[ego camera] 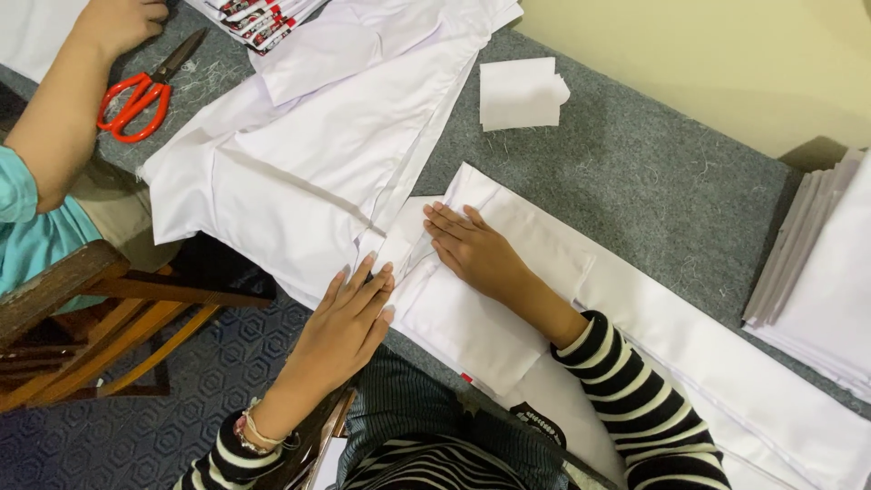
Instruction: Folding white shirts on a work table using hands and a small tool to assist with tucking.
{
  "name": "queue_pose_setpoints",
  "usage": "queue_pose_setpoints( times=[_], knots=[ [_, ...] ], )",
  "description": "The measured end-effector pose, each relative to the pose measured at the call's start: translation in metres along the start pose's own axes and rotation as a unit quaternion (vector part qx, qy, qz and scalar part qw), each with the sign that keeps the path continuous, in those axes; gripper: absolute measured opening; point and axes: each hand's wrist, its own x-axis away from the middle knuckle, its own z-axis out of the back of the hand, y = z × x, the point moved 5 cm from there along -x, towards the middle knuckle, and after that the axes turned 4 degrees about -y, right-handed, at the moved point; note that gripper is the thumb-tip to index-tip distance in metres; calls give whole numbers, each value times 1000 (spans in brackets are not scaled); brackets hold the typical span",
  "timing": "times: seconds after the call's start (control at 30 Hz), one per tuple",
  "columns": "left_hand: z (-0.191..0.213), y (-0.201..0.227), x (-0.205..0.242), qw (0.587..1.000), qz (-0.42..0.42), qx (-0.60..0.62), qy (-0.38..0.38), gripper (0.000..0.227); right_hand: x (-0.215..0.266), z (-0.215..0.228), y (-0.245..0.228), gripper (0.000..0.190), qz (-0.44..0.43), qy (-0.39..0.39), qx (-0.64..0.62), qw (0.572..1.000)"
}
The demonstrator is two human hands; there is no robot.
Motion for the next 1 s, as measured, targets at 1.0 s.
queue_pose_setpoints(
  times=[1.0],
  knots=[
    [20, 42, -74, 970, -115, 18, 213, 35, 25, 40, 50, 38, -21, 51, -2, 999]
  ],
)
